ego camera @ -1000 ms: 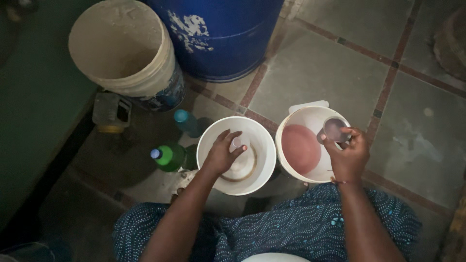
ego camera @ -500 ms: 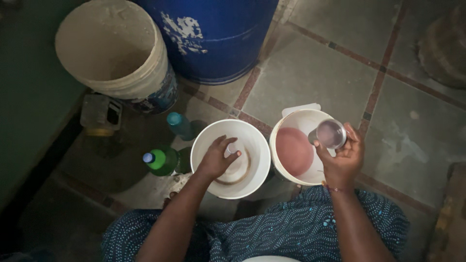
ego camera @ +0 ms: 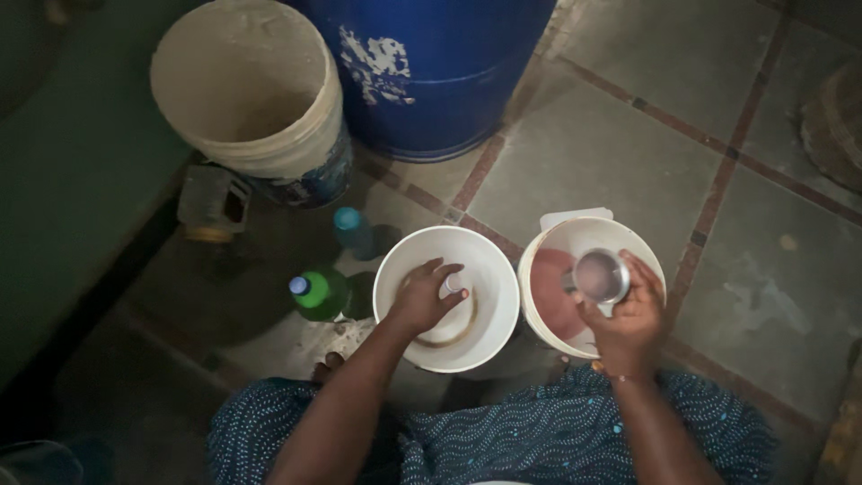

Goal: The person pours a pink liquid from a small bottle into a cup, then transfers the liquid into a larger white bucket. The person repeats this process multiple times, refilling the cup from the bottle and pouring it into the bucket.

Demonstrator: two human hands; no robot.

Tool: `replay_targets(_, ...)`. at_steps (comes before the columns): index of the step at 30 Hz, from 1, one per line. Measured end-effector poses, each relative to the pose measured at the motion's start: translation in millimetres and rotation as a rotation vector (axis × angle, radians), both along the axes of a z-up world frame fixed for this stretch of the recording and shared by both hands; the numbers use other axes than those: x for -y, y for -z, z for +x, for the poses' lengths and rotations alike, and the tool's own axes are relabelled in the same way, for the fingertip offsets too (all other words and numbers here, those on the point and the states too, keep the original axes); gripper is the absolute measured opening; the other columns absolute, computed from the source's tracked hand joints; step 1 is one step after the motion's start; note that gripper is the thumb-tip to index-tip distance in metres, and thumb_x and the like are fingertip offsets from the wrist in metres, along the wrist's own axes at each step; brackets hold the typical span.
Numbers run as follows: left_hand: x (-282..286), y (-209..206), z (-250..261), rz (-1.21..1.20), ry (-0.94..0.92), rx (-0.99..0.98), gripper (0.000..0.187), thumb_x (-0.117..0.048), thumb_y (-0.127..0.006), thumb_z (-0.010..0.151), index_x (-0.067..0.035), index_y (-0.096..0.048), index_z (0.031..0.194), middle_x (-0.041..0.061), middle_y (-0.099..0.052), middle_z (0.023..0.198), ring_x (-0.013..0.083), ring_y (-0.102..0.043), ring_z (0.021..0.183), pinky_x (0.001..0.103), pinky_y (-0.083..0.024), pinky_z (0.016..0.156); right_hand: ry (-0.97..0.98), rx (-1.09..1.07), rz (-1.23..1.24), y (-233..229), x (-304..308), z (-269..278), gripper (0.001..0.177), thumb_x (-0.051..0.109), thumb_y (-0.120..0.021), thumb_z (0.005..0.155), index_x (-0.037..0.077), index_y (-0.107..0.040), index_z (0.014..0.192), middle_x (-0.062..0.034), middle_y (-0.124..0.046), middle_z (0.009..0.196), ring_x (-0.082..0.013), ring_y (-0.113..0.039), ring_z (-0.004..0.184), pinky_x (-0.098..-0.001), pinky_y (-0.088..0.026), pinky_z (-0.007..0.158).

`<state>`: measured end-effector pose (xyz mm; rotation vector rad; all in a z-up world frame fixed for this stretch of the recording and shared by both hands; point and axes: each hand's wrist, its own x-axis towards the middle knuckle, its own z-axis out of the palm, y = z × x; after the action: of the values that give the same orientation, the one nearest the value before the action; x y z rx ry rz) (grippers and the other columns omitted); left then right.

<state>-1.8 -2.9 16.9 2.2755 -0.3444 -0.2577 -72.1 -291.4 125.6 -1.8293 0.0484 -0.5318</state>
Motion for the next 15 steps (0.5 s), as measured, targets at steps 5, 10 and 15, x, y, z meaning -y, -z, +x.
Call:
replay_targets(5, 0, 9, -1, -0.034, 0.031, 0.001, 0.053, -0.042, -0.077, 0.086, -0.021, -0.066, 0.133, 0.026, -0.049, 0.15, 0.0448, -0.045, 0.139, 0.051, -0.036, 0.115, -0.052, -0.044, 0.061, 3, -33, -3, 0.077, -0.008, -0.083, 0.073, -0.006, -0.046, 0.141, -0.0151, -0.058, 0.139, -0.0231, -0.061, 0.126, -0.0379, -0.053, 0.109)
replay_targets(10, 1, 21, -4, -0.066, 0.032, 0.003, 0.053, -0.042, -0.08, 0.083, -0.018, -0.065, 0.128, 0.029, -0.047, 0.149, 0.0475, -0.04, 0.142, 0.053, -0.034, 0.117, -0.108, -0.075, 0.118, 14, -50, -4, 0.075, -0.006, -0.083, 0.073, -0.006, -0.049, 0.14, -0.0137, -0.062, 0.134, -0.0214, -0.064, 0.123, -0.0368, -0.056, 0.107)
replay_targets(15, 4, 19, -5, -0.059, -0.012, -0.072, 0.057, -0.048, -0.082, 0.08, -0.02, -0.066, 0.126, 0.029, -0.045, 0.149, 0.0476, -0.039, 0.142, 0.053, -0.034, 0.115, -0.137, -0.132, 0.205, 22, -59, -5, 0.076, -0.005, -0.083, 0.073, -0.005, -0.047, 0.14, -0.0127, -0.061, 0.135, -0.0205, -0.064, 0.122, -0.036, -0.056, 0.104)
